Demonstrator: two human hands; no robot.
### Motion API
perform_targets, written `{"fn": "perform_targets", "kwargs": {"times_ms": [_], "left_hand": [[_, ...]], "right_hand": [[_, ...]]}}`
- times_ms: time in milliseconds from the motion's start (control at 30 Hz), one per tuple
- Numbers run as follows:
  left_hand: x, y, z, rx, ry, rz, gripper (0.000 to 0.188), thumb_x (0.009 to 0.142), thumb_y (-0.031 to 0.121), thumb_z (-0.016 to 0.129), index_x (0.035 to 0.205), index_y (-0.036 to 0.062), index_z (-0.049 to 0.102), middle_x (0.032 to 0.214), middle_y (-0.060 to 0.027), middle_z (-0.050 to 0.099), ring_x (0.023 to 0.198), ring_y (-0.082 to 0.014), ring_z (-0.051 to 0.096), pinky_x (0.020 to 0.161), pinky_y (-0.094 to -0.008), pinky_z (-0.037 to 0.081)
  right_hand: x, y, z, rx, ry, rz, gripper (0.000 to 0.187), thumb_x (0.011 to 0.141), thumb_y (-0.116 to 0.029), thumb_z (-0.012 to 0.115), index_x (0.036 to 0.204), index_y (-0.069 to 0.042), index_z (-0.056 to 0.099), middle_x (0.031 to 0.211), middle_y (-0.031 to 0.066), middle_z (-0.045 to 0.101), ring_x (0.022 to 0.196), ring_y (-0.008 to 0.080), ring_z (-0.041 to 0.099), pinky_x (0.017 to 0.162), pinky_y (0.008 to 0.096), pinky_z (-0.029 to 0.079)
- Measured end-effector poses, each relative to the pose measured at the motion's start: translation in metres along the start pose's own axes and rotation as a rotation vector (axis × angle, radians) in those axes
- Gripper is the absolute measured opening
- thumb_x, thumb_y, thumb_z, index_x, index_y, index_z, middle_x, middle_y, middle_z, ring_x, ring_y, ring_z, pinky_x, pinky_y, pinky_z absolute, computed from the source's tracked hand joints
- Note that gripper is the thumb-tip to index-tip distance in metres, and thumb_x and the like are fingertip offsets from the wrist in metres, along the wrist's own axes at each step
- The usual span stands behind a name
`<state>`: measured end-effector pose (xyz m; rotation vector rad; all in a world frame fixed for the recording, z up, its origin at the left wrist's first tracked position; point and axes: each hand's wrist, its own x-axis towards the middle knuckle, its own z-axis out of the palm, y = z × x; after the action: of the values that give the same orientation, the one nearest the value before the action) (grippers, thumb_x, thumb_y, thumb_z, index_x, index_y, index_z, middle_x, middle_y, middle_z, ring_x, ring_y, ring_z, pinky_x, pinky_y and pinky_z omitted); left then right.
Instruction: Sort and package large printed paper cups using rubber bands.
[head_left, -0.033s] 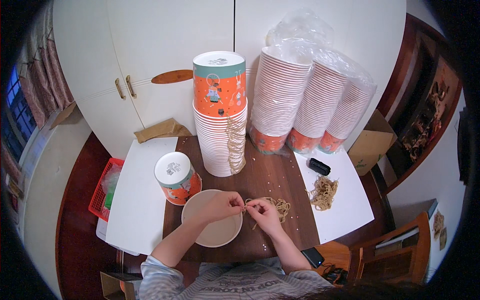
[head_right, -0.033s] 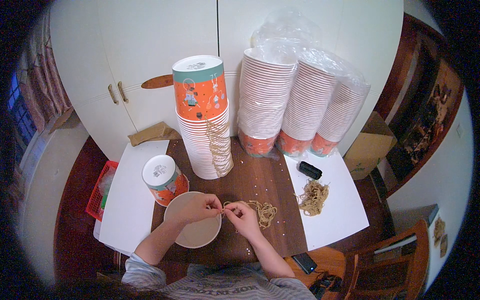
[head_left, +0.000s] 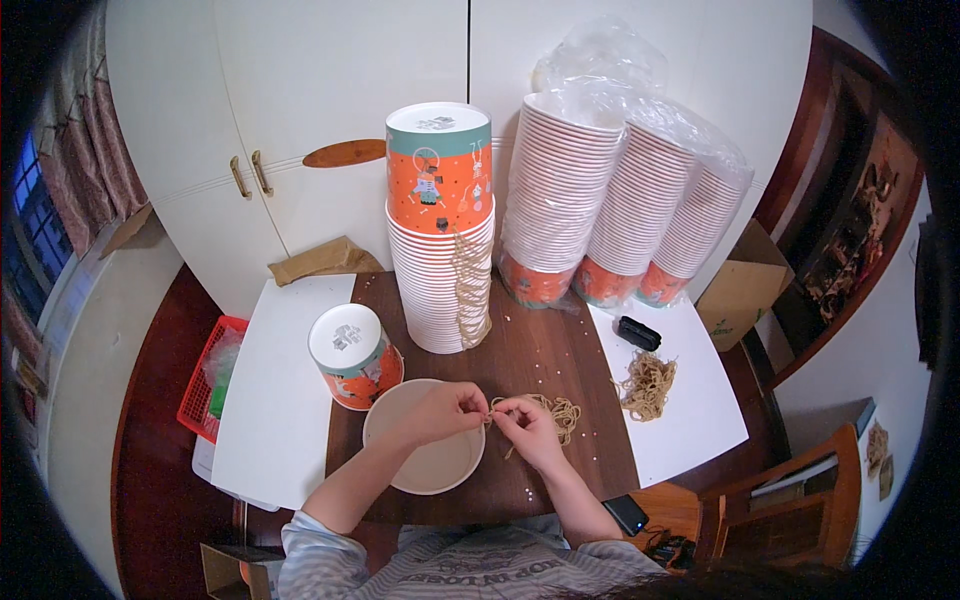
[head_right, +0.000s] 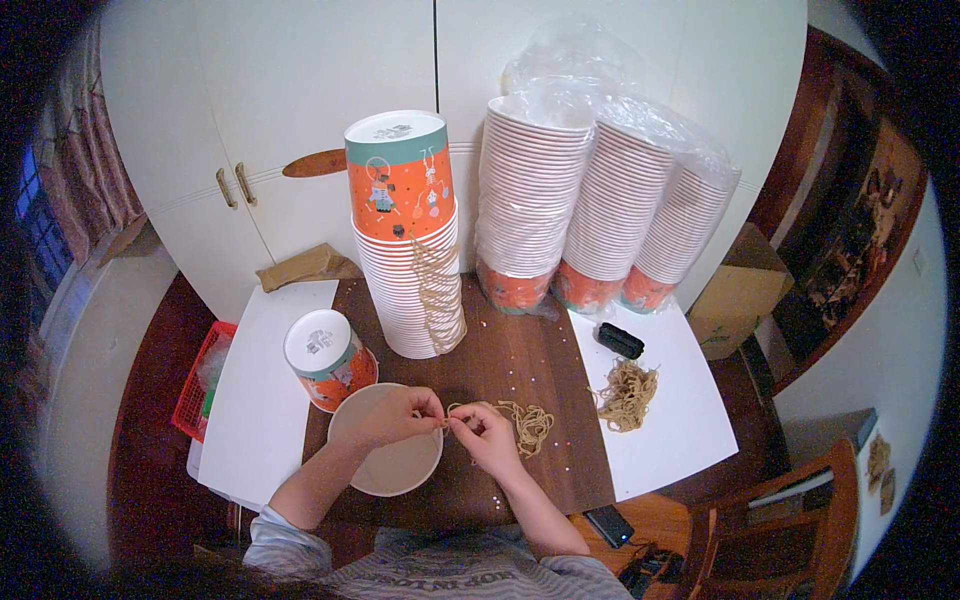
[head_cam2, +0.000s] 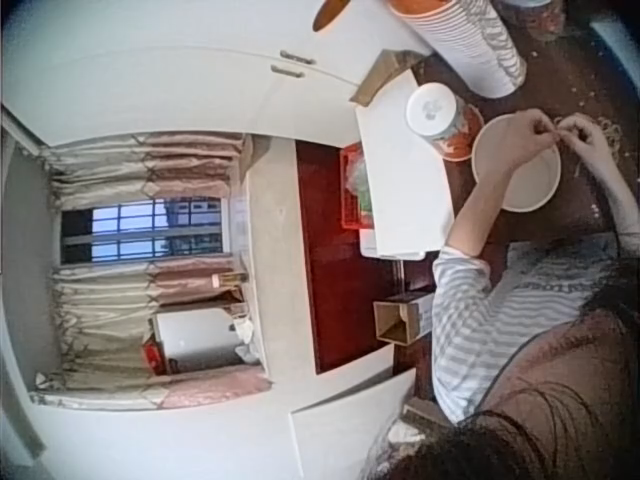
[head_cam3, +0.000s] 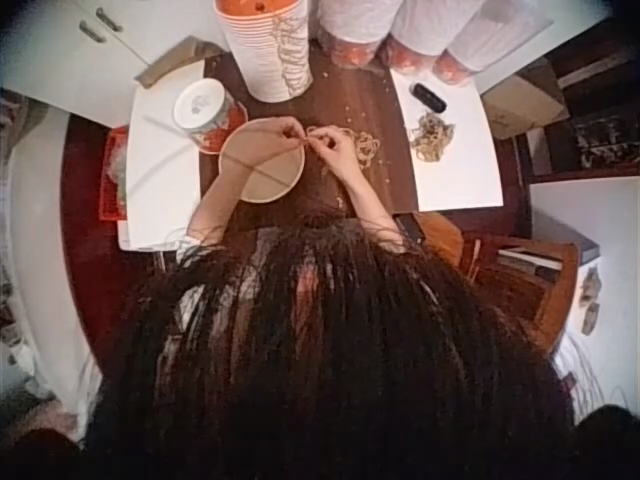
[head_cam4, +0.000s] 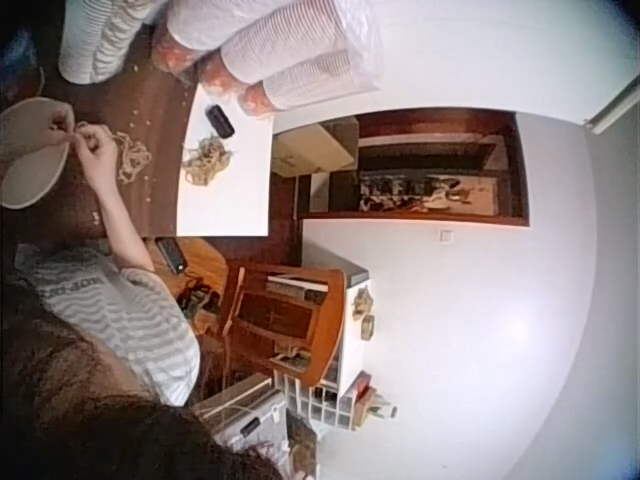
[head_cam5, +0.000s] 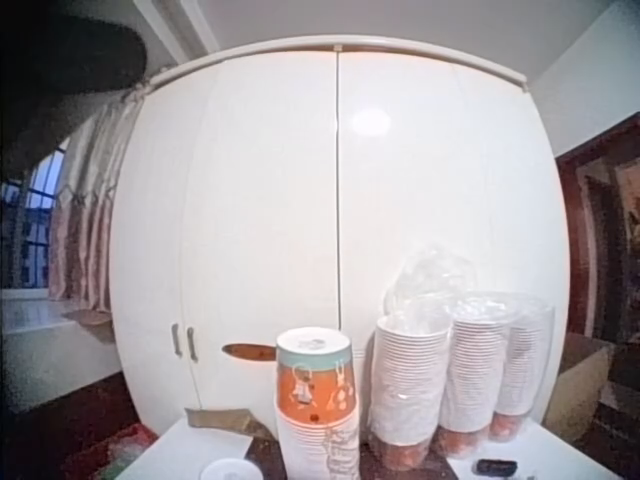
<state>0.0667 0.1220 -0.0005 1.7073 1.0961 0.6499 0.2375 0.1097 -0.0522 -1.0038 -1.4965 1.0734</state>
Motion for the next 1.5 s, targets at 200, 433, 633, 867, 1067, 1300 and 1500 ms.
{"fn": "perform_targets", "kwargs": {"times_ms": [200,433,633,867,1067,1300,1500], "left_hand": [[0.002,-0.001,-0.001,-0.108,-0.009,0.039,0.017,0.071,0.004,0.058,0.086,0.0047,0.05,0.072,-0.0005,0.057,0.065,-0.0056,0.051,0.057,-0.0206,0.041],[0.002,0.002,-0.001,-0.125,-0.04,0.026,0.021,0.071,0.004,0.058,0.089,0.0051,0.048,0.073,-0.0006,0.057,0.067,-0.0054,0.051,0.059,-0.0196,0.04],[0.003,-0.005,-0.002,-0.32,-0.072,-0.019,0.022,0.072,0.004,0.058,0.09,0.0037,0.046,0.075,-0.0029,0.058,0.069,-0.007,0.053,0.06,-0.0203,0.041],[-0.005,0.03,-0.008,-0.434,-0.054,-0.18,0.022,0.072,0.001,0.059,0.089,0.0034,0.045,0.077,-0.0051,0.059,0.072,-0.0092,0.056,0.063,-0.0207,0.044],[-0.006,0.03,-0.009,-0.509,-0.049,-0.178,0.021,0.073,0.0,0.059,0.088,0.0038,0.045,0.077,-0.0057,0.058,0.072,-0.0096,0.056,0.063,-0.02,0.044],[-0.002,0.015,-0.008,-0.529,-0.065,-0.131,0.021,0.073,0.002,0.06,0.089,0.004,0.045,0.078,-0.0046,0.058,0.074,-0.0083,0.055,0.064,-0.0192,0.043],[-0.009,0.043,-0.007,-0.197,-0.058,-0.183,0.016,0.074,0.011,0.061,0.085,0.006,0.053,0.076,-0.001,0.057,0.066,-0.0055,0.051,0.058,-0.0196,0.04]], "right_hand": [[0.0,0.004,0.0,0.012,-0.017,-0.026,0.009,0.072,-0.008,0.063,0.079,-0.003,0.06,0.065,-0.0002,0.051,0.057,0.0056,0.044,0.054,0.0199,0.037],[0.0,0.006,0.0,0.042,-0.034,-0.01,0.006,0.075,-0.002,0.059,0.081,-0.002,0.058,0.071,-0.0051,0.048,0.06,0.001,0.041,0.053,0.0149,0.032],[-0.004,0.002,0.001,0.08,0.034,-0.01,0.012,0.071,-0.003,0.063,0.079,-0.004,0.055,0.069,-0.0033,0.048,0.057,0.0017,0.04,0.051,0.0156,0.033],[-0.005,-0.013,-0.005,0.301,0.097,-0.071,0.015,0.07,-0.002,0.064,0.08,-0.006,0.054,0.065,-0.0041,0.045,0.052,0.0016,0.037,0.047,0.0157,0.031],[-0.002,-0.026,-0.007,-0.185,0.048,-0.341,0.019,0.067,-0.004,0.067,0.084,-0.006,0.06,0.07,0.0021,0.054,0.048,0.0056,0.041,0.045,0.0185,0.035],[-0.001,-0.025,-0.001,-0.246,0.089,-0.339,0.011,0.069,-0.004,0.065,0.079,-0.005,0.062,0.074,0.0037,0.057,0.051,0.0075,0.047,0.047,0.0203,0.039],[-0.001,-0.024,-0.004,-0.215,0.102,-0.265,0.006,0.072,-0.006,0.062,0.078,-0.004,0.061,0.071,0.0044,0.057,0.055,0.01,0.05,0.051,0.0215,0.04]]}}
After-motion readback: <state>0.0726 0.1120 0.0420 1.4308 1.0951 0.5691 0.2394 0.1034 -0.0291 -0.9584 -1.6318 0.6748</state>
